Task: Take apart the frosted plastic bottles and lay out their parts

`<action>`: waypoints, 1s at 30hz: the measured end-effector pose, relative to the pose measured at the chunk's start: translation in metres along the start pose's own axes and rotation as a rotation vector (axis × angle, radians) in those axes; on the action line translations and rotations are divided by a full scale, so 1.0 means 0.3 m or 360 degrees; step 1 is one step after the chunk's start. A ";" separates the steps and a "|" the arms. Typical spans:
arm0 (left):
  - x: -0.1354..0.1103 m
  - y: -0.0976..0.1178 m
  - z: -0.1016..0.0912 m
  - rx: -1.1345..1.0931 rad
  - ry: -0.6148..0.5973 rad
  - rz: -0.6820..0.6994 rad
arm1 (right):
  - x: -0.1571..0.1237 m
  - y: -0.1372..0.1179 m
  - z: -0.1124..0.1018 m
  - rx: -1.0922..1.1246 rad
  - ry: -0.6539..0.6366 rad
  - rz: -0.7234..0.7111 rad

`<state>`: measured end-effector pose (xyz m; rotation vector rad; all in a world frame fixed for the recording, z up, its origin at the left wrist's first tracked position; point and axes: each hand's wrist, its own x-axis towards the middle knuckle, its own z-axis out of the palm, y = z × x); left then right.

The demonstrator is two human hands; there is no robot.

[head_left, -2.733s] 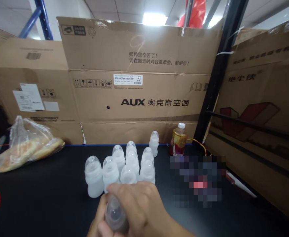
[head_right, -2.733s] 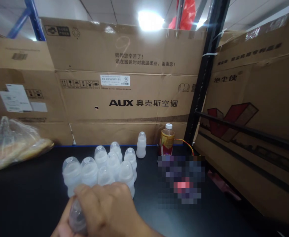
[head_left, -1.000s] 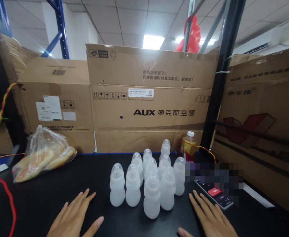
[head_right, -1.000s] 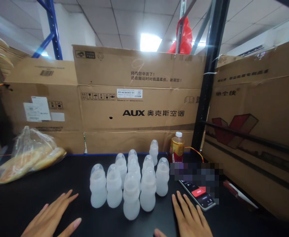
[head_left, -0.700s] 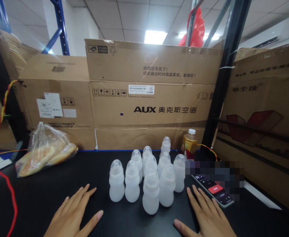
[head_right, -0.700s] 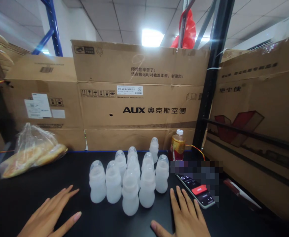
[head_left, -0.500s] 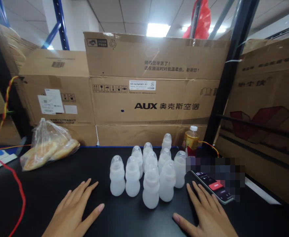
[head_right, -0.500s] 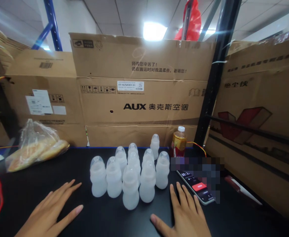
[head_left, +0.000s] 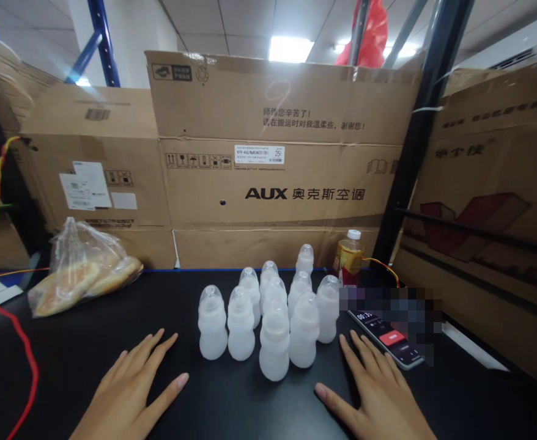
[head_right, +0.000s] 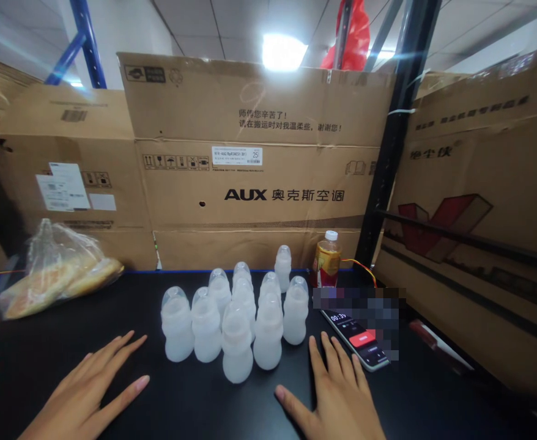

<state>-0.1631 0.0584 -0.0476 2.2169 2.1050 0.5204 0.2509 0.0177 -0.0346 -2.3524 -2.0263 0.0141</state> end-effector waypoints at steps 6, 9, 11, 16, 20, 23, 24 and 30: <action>0.007 0.006 -0.004 -0.0037 -0.0001 0.0011 | -0.004 -0.009 -0.015 0.0007 0.0002 0.0014; 0.009 0.001 0.002 -0.0044 0.0011 0.0018 | -0.008 -0.011 -0.016 0.0011 0.0005 0.0013; 0.007 -0.002 0.004 -0.0043 0.0014 0.0018 | -0.009 -0.010 -0.012 0.0015 0.0012 0.0008; -0.003 0.005 -0.004 -0.0044 0.0048 0.0037 | -0.007 0.004 0.014 0.0011 0.0077 -0.0010; -0.002 0.019 -0.016 -0.0045 0.0056 0.0049 | -0.005 0.005 0.019 -0.0018 0.0079 -0.0009; 0.000 0.026 -0.023 -0.0051 0.0042 0.0034 | -0.006 0.001 0.011 -0.0034 0.0052 -0.0003; 0.000 0.027 -0.024 -0.0048 0.0035 0.0027 | -0.007 0.000 0.007 -0.0033 0.0048 -0.0001; -0.004 0.032 -0.026 -0.0017 -0.0018 0.0003 | -0.014 -0.003 -0.001 0.0001 0.0059 -0.0005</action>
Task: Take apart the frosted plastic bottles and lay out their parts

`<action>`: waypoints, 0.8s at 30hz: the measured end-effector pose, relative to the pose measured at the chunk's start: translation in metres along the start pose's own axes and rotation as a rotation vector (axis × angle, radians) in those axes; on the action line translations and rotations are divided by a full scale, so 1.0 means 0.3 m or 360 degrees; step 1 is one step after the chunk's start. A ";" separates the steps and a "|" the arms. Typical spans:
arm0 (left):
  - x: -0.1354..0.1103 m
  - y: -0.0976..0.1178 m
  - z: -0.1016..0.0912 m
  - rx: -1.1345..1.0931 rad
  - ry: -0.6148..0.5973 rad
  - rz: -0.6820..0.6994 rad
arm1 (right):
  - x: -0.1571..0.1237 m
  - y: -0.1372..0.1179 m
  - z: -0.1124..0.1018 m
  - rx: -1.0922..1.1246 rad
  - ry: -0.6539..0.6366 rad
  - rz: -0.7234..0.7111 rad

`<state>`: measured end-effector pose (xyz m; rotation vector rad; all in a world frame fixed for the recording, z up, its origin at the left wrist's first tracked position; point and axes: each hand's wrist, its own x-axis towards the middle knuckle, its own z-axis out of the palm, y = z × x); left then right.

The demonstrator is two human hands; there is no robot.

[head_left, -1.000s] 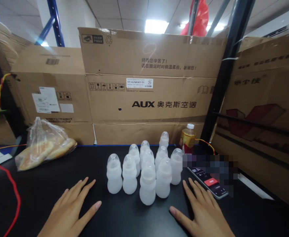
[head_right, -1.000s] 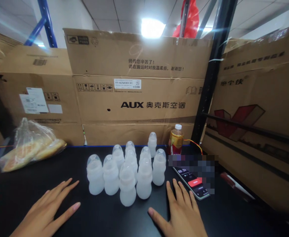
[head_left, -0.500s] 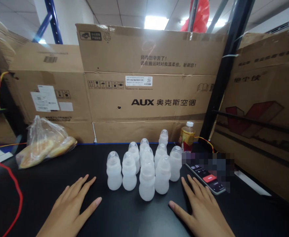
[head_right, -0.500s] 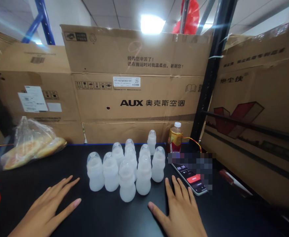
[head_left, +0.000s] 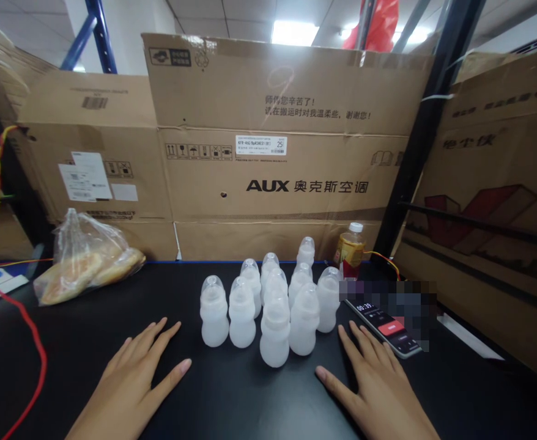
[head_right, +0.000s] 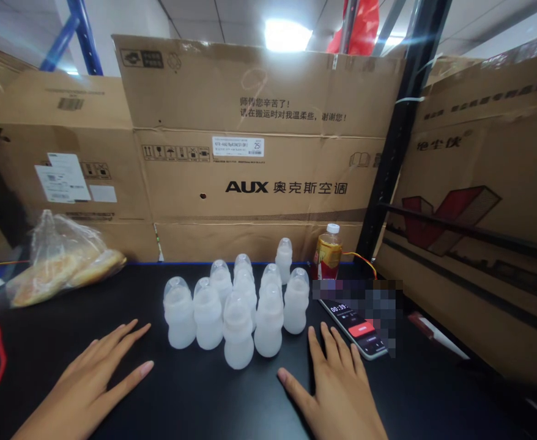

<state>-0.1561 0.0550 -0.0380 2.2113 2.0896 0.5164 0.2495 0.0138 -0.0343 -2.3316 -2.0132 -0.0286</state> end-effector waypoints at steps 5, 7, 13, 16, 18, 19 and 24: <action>0.000 0.010 -0.004 0.0024 -0.0010 -0.0027 | 0.000 0.004 0.014 -0.0014 0.0029 -0.0008; 0.000 0.013 -0.006 0.0032 -0.0011 -0.0023 | 0.003 0.006 0.020 -0.0026 0.0044 -0.0004; 0.005 0.009 -0.006 0.0040 -0.0048 -0.0052 | 0.010 -0.005 0.008 -0.0030 0.0022 0.0002; 0.005 0.002 0.002 0.0046 -0.0031 -0.0039 | 0.009 -0.013 -0.007 -0.0054 -0.0043 0.0019; 0.004 -0.002 0.007 0.0040 -0.0022 -0.0029 | 0.008 -0.015 -0.011 -0.0065 -0.0071 0.0026; 0.003 -0.004 0.009 0.0036 -0.0018 -0.0027 | 0.007 -0.014 -0.011 -0.0070 -0.0076 0.0030; 0.008 -0.008 0.010 0.0022 0.0000 -0.0032 | 0.004 -0.006 0.005 -0.0065 -0.0021 0.0016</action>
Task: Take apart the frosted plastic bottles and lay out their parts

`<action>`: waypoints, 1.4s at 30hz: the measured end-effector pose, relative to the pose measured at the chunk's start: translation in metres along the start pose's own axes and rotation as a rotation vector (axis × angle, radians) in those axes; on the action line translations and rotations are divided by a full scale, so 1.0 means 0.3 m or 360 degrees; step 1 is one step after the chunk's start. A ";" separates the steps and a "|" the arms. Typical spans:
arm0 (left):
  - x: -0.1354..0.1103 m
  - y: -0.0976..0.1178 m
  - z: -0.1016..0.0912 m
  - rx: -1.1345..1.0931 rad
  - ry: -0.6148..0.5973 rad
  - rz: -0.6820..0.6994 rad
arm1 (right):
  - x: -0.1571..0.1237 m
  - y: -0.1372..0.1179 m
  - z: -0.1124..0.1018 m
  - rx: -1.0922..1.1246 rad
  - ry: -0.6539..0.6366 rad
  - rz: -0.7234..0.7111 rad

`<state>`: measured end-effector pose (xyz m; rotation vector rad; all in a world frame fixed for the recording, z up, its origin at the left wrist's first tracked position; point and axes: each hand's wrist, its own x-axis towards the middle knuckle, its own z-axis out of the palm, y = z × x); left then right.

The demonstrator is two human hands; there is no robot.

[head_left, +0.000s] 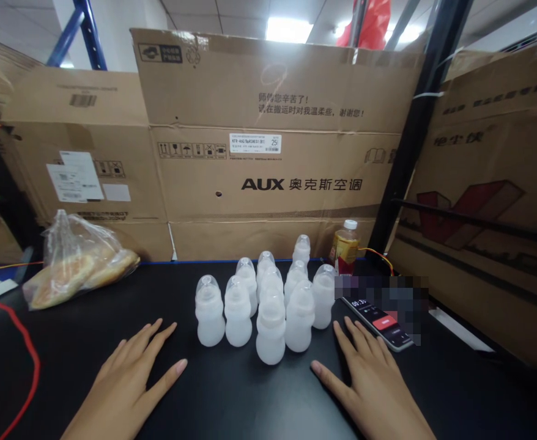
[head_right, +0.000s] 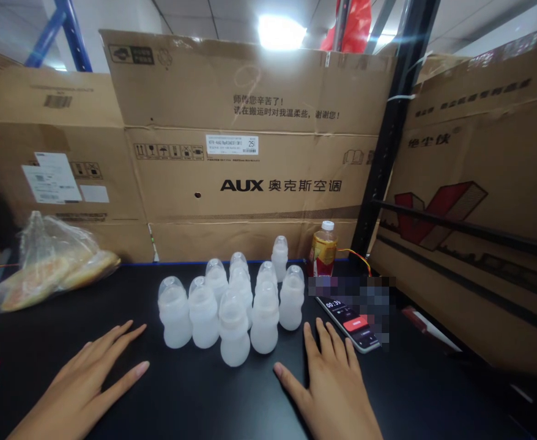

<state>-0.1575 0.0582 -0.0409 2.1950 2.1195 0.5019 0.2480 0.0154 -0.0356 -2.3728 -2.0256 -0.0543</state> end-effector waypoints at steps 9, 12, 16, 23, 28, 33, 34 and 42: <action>-0.003 0.003 -0.003 -0.0004 -0.0011 0.0000 | 0.004 0.005 0.015 -0.0008 0.0067 -0.0004; -0.002 0.002 -0.006 -0.0008 -0.0008 -0.0006 | -0.002 0.008 0.018 0.0004 0.0095 -0.0015; 0.000 0.004 -0.012 -0.0008 -0.0007 0.0000 | -0.004 0.008 0.018 0.0003 0.0076 -0.0010; 0.000 0.002 0.000 -0.0003 0.0013 0.0005 | 0.006 0.008 0.021 0.0022 0.0101 -0.0017; -0.002 0.001 0.002 -0.0018 0.0026 0.0005 | -0.003 0.008 0.016 0.0013 0.0058 -0.0009; -0.008 0.006 -0.006 -0.0018 -0.0004 0.0006 | 0.008 0.001 0.011 0.0008 0.0058 0.0000; -0.008 0.005 -0.007 -0.0014 -0.0009 0.0008 | 0.010 -0.001 0.009 0.0006 0.0050 -0.0001; -0.005 0.007 -0.010 -0.0001 -0.0021 0.0013 | -0.004 0.004 0.005 0.0032 0.0025 -0.0008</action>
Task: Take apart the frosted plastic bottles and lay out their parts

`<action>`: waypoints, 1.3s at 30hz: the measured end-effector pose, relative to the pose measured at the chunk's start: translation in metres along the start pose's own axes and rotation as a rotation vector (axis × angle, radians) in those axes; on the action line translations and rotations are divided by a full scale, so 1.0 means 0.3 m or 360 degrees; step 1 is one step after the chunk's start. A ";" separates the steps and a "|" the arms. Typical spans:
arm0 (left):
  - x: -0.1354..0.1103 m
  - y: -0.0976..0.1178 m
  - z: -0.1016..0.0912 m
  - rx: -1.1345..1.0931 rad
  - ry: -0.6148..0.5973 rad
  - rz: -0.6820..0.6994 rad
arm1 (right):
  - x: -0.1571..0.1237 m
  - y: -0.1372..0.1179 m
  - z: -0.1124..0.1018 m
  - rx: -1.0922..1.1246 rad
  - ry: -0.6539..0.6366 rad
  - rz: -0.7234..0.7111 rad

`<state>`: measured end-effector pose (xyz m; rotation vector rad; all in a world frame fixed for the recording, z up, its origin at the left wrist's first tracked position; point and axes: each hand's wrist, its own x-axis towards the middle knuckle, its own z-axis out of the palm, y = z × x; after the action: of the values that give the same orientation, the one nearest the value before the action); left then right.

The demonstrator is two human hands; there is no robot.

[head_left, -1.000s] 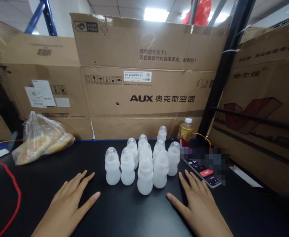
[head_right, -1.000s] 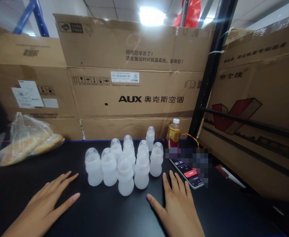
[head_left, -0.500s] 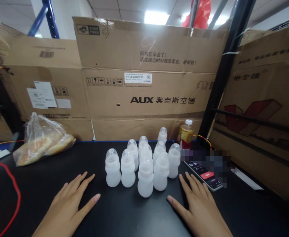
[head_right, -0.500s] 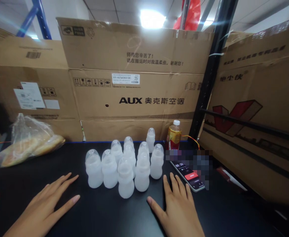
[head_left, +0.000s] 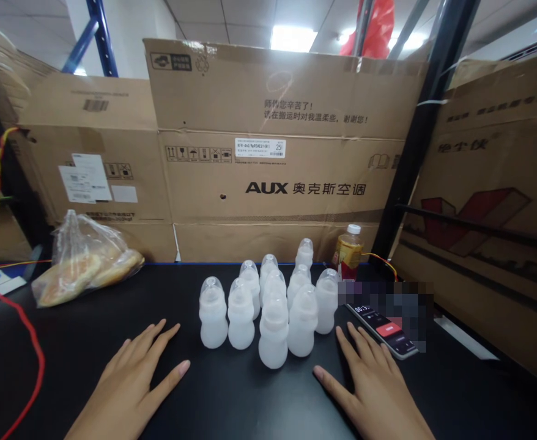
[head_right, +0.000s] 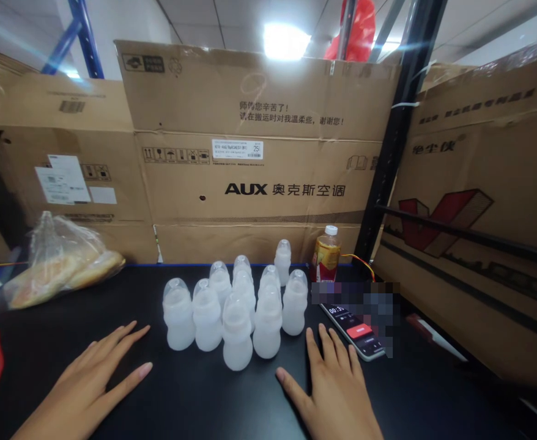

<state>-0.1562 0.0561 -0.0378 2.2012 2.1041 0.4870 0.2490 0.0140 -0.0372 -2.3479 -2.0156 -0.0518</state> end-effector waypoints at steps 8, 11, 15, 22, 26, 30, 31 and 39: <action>-0.003 0.008 -0.003 -0.0016 0.0009 -0.0013 | 0.007 -0.001 0.004 -0.0024 0.0032 -0.0012; -0.005 0.006 -0.003 -0.0027 0.0025 0.0000 | 0.010 -0.004 -0.002 -0.0051 -0.0002 0.0006; -0.004 0.008 -0.003 -0.0031 0.0016 -0.0003 | 0.006 -0.003 -0.003 -0.0059 0.0015 -0.0006; 0.000 -0.003 0.006 -0.0015 0.0037 0.0015 | 0.004 -0.006 0.000 -0.0016 0.0047 0.0000; -0.001 -0.010 0.007 -0.0023 0.0037 0.0016 | 0.006 -0.003 0.006 0.0035 0.0103 -0.0009; -0.002 -0.011 0.008 -0.0038 0.0046 0.0015 | 0.005 -0.004 0.003 0.0020 0.0080 -0.0007; -0.002 -0.010 0.009 -0.0044 0.0051 0.0020 | 0.005 -0.005 0.002 0.0012 0.0068 -0.0006; 0.003 -0.025 0.023 -0.0049 0.0109 0.0043 | 0.009 0.000 0.016 0.0037 0.0128 -0.0030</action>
<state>-0.1616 0.0588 -0.0462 2.2299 2.0869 0.6007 0.2493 0.0170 -0.0420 -2.2751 -1.9904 -0.1211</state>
